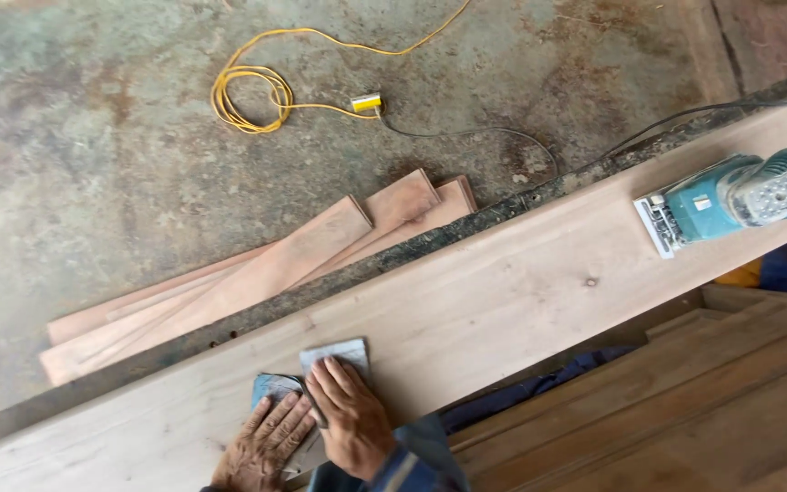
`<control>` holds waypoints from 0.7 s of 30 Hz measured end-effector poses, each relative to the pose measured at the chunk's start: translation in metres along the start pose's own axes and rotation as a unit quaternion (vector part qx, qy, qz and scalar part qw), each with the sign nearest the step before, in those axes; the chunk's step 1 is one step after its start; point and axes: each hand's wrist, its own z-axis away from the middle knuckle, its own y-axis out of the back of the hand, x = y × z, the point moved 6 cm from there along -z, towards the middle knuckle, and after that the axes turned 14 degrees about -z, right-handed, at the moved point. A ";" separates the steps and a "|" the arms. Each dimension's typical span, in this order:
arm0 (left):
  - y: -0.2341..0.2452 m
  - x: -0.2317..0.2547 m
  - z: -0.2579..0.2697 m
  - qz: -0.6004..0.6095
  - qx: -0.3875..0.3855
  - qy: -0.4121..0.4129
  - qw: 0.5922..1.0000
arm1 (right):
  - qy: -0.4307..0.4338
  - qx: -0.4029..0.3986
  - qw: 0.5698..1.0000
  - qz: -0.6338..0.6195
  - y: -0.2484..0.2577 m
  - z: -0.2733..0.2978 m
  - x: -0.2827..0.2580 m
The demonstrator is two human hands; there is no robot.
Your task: Sanding a long wooden board using an orbital sander and manual sandpaper blocks.
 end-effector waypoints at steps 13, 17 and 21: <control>-0.040 0.000 0.012 -0.114 -0.023 -0.004 0.993 | -0.169 0.423 0.685 -0.569 0.184 -0.026 0.188; 0.013 -0.001 -0.015 0.000 0.054 -0.003 0.999 | 0.003 0.016 0.999 0.029 0.032 -0.034 0.036; 0.005 0.000 -0.003 0.025 0.028 0.007 0.999 | 0.034 -0.056 0.997 0.039 0.066 -0.044 0.073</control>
